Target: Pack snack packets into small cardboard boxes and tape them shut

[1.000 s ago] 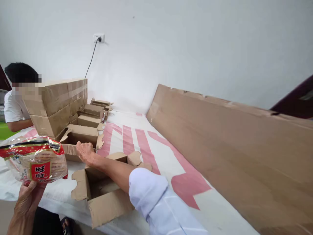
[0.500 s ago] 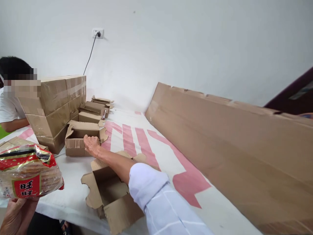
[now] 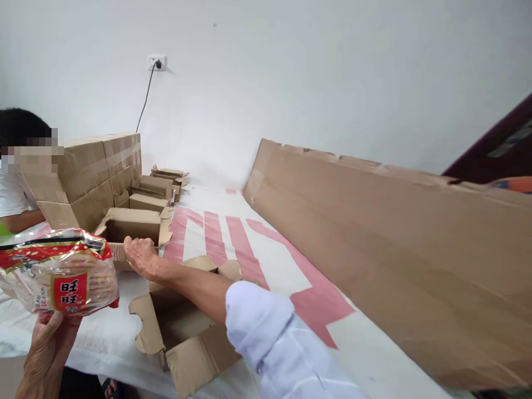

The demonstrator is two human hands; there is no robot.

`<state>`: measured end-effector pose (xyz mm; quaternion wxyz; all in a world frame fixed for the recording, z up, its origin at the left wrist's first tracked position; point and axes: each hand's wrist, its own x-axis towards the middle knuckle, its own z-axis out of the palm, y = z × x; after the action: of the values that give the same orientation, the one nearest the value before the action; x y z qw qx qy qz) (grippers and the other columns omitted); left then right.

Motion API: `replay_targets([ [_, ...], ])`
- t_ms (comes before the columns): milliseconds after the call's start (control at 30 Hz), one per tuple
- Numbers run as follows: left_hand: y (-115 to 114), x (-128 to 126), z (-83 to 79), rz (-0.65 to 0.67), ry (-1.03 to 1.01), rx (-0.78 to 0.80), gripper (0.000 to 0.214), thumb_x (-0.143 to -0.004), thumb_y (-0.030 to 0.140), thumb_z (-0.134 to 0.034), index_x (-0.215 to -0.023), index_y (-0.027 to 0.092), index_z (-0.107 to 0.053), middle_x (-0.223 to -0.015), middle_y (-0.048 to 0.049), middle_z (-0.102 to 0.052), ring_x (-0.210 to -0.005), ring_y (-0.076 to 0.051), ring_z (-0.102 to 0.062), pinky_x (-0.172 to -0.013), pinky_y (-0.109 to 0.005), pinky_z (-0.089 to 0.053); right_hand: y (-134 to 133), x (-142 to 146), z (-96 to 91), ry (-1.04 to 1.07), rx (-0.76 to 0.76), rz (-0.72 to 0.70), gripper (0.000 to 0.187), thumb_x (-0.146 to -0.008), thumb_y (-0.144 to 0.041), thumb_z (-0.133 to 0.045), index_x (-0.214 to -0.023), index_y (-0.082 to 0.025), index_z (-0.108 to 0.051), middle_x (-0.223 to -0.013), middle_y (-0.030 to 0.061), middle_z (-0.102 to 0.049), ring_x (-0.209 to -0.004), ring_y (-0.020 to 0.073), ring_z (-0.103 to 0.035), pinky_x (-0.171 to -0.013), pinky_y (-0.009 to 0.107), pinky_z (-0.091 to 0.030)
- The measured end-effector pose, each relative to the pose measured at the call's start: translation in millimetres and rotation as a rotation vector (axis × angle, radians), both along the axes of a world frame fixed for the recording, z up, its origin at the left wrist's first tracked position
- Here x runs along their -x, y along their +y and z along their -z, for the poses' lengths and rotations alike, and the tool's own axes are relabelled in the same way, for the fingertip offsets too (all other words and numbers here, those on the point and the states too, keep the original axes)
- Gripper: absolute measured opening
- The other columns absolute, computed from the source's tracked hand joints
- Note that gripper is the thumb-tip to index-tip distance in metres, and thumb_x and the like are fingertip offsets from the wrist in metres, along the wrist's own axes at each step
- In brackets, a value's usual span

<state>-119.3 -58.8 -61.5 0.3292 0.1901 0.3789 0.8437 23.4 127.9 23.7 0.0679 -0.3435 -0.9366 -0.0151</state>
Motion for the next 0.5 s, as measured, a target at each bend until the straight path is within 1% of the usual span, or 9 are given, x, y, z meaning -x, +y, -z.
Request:
replay_targets([
  [100,1,-2,-7.2,-0.011,-0.021,0.003,0.079,-0.060,0.034,-0.105,-0.133,0.027,-0.075,-0.128,-0.0095,-0.082,-0.128,-0.038,-0.073,-0.108,-0.049,-0.064,5,-3,-18.9,0.013,-0.058,0.106,0.040,-0.092,-0.027,-0.077,-0.125,-0.015,-0.058,-0.113,0.0206,-0.080,-0.105,0.0331,-0.080,-0.085,0.040,-0.062],
  [167,4,-4,-11.3,-0.004,-0.030,-0.005,0.079,-0.059,0.033,-0.106,-0.131,0.026,-0.076,-0.129,-0.0098,-0.082,-0.129,-0.037,-0.073,-0.109,-0.049,-0.064,12,-1,-30.6,0.033,-0.088,0.139,0.040,-0.093,-0.030,-0.077,-0.125,-0.016,-0.056,-0.116,0.0210,-0.080,-0.108,0.0331,-0.080,-0.087,0.040,-0.062],
  [233,7,-6,-13.6,-0.009,-0.029,-0.027,0.080,-0.057,0.033,-0.107,-0.131,0.026,-0.077,-0.131,-0.0093,-0.081,-0.129,-0.037,-0.073,-0.108,-0.048,-0.064,19,2,-37.8,0.049,-0.109,0.157,0.039,-0.094,-0.029,-0.076,-0.126,-0.017,-0.056,-0.118,0.0212,-0.080,-0.110,0.0330,-0.079,-0.088,0.039,-0.061],
  [300,8,-6,-13.0,-0.022,-0.029,-0.044,0.081,-0.056,0.032,-0.107,-0.131,0.028,-0.076,-0.132,-0.0081,-0.080,-0.129,-0.037,-0.072,-0.107,-0.047,-0.065,22,7,-38.7,0.055,-0.111,0.159,0.036,-0.094,-0.025,-0.074,-0.125,-0.017,-0.057,-0.117,0.0209,-0.080,-0.110,0.0326,-0.080,-0.088,0.039,-0.062],
  [400,4,-6,-6.9,-0.029,-0.038,-0.043,0.080,-0.058,0.032,-0.107,-0.132,0.030,-0.076,-0.132,-0.0067,-0.081,-0.127,-0.035,-0.074,-0.104,-0.044,-0.066,21,14,-30.5,0.062,-0.096,0.142,0.032,-0.094,-0.020,-0.073,-0.123,-0.016,-0.059,-0.114,0.0201,-0.081,-0.108,0.0321,-0.080,-0.087,0.038,-0.063],
  [500,5,-7,0.3,0.010,-0.044,-0.038,0.072,-0.061,0.031,-0.106,-0.127,0.028,-0.077,-0.124,-0.0068,-0.083,-0.118,-0.032,-0.078,-0.102,-0.043,-0.067,20,21,-21.1,0.088,-0.076,0.128,0.024,-0.102,-0.017,-0.060,-0.125,-0.016,-0.062,-0.116,0.0206,-0.080,-0.108,0.0312,-0.080,-0.086,0.038,-0.063],
])
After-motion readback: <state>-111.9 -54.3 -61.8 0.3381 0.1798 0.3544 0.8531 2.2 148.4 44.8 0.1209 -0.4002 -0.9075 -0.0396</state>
